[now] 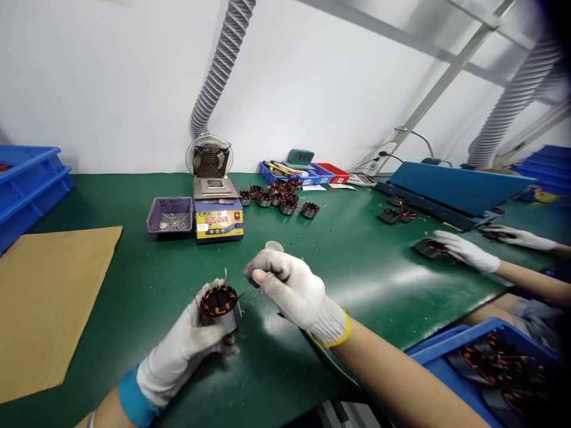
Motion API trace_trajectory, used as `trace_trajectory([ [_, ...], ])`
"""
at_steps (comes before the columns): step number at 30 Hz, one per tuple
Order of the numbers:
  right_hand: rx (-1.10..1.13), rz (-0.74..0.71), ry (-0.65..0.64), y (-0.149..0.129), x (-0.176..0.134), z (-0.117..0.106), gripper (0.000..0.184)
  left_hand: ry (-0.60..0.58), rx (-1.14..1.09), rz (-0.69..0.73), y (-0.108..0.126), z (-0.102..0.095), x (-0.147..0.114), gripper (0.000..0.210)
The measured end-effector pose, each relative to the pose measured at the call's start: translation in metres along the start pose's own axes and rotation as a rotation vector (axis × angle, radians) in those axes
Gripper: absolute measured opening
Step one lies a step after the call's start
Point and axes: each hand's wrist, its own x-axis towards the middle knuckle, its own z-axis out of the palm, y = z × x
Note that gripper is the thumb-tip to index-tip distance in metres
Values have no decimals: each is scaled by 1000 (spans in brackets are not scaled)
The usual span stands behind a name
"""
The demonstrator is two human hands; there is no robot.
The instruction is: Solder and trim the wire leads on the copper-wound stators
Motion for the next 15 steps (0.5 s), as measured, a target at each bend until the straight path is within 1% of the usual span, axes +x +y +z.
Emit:
trace_trajectory([
  [1, 6, -47, 32, 0, -1, -1, 16, 36, 40, 4, -1, 3, 0, 70],
  [3, -98, -161, 33, -4, -2, -1, 24, 78, 92, 10, -4, 8, 1, 70],
  [4, -193, -201, 3, -7, -1, 1, 30, 99, 120, 27, -5, 10, 2, 70],
  [6, -380, -227, -78, -11, 2, 7, 39, 165, 199, 92, -6, 13, 6, 72],
  [7, -440, -227, -117, -13, 4, 12, 38, 195, 241, 123, -6, 14, 8, 72],
  [8, -467, -226, -151, -13, 5, 17, 33, 223, 273, 144, -6, 15, 9, 71],
  [10, -443, -231, -166, -9, 5, 25, 16, 264, 286, 149, -6, 16, 11, 70],
  [11, -404, -230, -131, -6, 4, 28, 10, 278, 271, 141, -7, 15, 12, 69],
  [12, -347, -215, -73, -2, 2, 30, 8, 298, 255, 135, -7, 15, 12, 68],
  [13, -273, -175, 7, 2, -1, 31, 9, 324, 244, 136, -7, 15, 13, 68],
  [15, -93, -41, 179, 9, -8, 29, 10, 389, 249, 160, -7, 13, 13, 69],
])
